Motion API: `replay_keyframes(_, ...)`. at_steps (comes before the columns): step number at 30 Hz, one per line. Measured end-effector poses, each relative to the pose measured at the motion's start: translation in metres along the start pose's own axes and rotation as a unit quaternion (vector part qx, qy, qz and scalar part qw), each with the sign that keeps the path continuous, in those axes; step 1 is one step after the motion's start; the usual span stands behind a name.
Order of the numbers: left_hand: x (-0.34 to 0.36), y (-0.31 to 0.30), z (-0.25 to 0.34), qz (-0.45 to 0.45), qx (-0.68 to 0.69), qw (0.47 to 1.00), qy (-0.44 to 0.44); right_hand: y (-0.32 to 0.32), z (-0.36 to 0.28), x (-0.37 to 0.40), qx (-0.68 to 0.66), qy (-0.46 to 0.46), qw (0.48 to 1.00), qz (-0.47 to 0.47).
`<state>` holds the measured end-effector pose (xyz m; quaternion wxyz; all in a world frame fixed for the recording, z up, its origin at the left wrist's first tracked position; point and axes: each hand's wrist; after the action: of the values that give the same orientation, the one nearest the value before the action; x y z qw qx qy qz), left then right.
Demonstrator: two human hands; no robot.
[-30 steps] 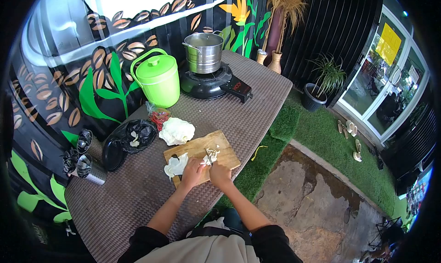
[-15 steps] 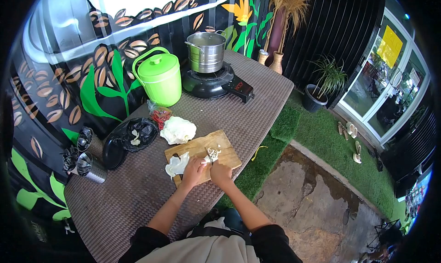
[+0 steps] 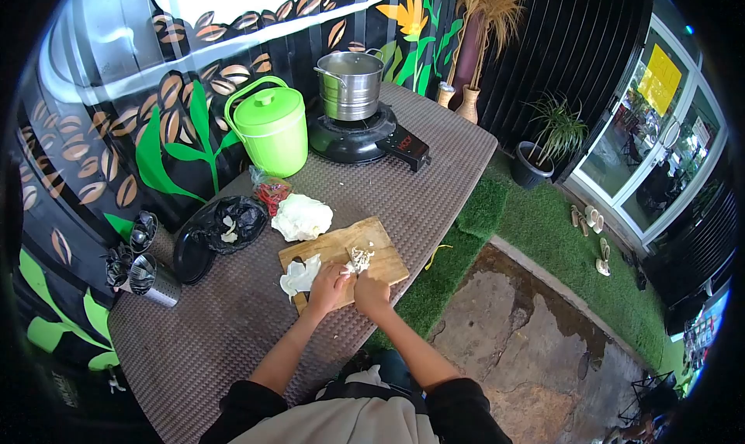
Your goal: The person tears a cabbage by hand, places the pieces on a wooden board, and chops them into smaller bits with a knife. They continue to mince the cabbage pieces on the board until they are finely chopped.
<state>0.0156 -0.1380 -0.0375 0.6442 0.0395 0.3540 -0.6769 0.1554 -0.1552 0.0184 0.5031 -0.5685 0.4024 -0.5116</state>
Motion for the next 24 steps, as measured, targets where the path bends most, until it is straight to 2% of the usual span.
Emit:
replay_keyframes(2,-0.002,-0.001,-0.001,0.003,-0.011,1.0,0.003,0.022,-0.009,0.009,-0.038,0.046,0.998,0.024)
replay_keyframes(6,-0.001,-0.002,-0.003,-0.009,-0.001,1.0,-0.001,0.022,-0.015,0.0,-0.064,0.084,0.994,0.015)
replay_keyframes(8,0.001,-0.001,-0.003,-0.005,-0.004,1.0,0.011,0.017,-0.005,-0.01,-0.009,0.011,0.999,0.041)
replay_keyframes(12,0.001,0.0,-0.005,-0.01,-0.002,1.0,0.006,0.018,0.006,-0.013,0.032,-0.05,0.998,0.035)
replay_keyframes(17,-0.002,-0.003,0.001,-0.006,-0.001,1.0,-0.005,0.034,-0.017,0.011,-0.053,0.078,0.995,0.029)
replay_keyframes(19,-0.002,-0.002,-0.001,0.003,0.006,0.999,0.033,0.029,-0.019,0.007,-0.054,0.082,0.995,0.032)
replay_keyframes(22,-0.002,0.001,-0.002,0.01,-0.005,1.0,0.024,0.016,-0.006,-0.011,-0.008,-0.012,0.999,0.045)
replay_keyframes(24,0.0,0.0,0.001,0.005,0.002,1.0,0.009,0.008,0.003,-0.014,-0.004,-0.03,0.999,0.031)
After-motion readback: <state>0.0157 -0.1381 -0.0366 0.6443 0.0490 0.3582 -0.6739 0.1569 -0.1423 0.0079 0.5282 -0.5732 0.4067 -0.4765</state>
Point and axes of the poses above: each hand's wrist, its own x-axis away from the middle knuckle, its own y-axis out of the palm, z = x × y, and after that the axes turned 12 degrees about x, right-handed
